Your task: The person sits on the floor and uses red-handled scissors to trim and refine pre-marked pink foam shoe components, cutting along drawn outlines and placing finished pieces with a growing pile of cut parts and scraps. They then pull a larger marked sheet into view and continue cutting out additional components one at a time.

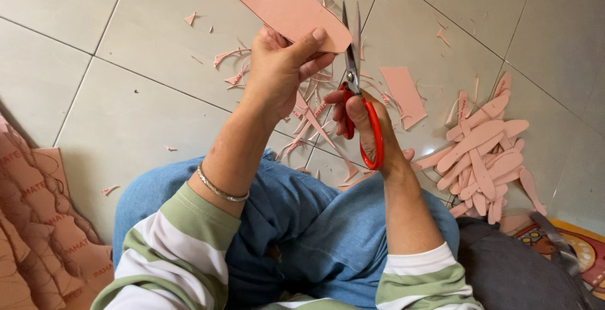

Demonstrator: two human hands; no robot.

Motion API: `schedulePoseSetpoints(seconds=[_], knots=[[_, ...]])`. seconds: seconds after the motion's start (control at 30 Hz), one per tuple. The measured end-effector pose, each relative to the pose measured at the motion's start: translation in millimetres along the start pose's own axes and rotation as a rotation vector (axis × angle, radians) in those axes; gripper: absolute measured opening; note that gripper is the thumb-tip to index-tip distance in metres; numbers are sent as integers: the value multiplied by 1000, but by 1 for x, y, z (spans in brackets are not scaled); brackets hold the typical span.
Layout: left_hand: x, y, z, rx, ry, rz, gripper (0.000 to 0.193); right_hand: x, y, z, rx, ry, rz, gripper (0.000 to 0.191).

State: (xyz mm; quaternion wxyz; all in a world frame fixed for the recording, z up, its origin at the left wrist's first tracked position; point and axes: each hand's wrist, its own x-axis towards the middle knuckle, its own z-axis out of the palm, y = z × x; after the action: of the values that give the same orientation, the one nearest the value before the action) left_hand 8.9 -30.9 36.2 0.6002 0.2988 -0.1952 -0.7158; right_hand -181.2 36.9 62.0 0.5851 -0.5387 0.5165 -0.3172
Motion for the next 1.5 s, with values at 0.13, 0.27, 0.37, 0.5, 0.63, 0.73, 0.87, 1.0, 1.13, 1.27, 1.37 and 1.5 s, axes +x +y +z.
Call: schedulePoseSetpoints(seconds=[0.13, 0.27, 0.37, 0.5, 0.63, 0.73, 0.87, 1.0, 1.13, 1.27, 1.37, 1.5], knots=[[1, 0, 0, 43, -14, -9, 20, 0, 1, -1, 6, -2, 6, 78], [1, 1, -1, 68, -19, -5, 19, -1, 1, 0, -4, 0, 2, 79], [1, 2, -1, 80, -15, -1, 19, -2, 0, 0, 13, -12, 3, 78], [1, 1, -1, 85, -4, -1, 20, -2, -1, -2, 40, -42, 9, 78], [0, 0, -1, 94, -14, 32, 23, -2, -2, -1, 29, -44, 13, 78], [0, -1, -1, 99, -12, 46, 24, -2, -3, 0, 33, -54, 7, 77], [0, -3, -1, 89, -20, 50, 24, -2, -5, 1, 1, -71, -38, 81], [0, -3, -1, 107, -24, 47, 23, -2, -6, 2, -18, -55, -46, 85], [0, -2, -1, 137, -1, 44, 24, -3, -7, 0, -62, -18, 38, 87], [1, -1, -1, 147, 17, 19, 24, -4, -8, -3, -55, -18, 67, 86], [1, -2, -1, 134, 15, 16, 23, -4, -7, -6, -51, -14, 91, 85], [2, -5, -1, 114, 6, -16, 23, -4, -5, -8, -118, 52, 130, 87]])
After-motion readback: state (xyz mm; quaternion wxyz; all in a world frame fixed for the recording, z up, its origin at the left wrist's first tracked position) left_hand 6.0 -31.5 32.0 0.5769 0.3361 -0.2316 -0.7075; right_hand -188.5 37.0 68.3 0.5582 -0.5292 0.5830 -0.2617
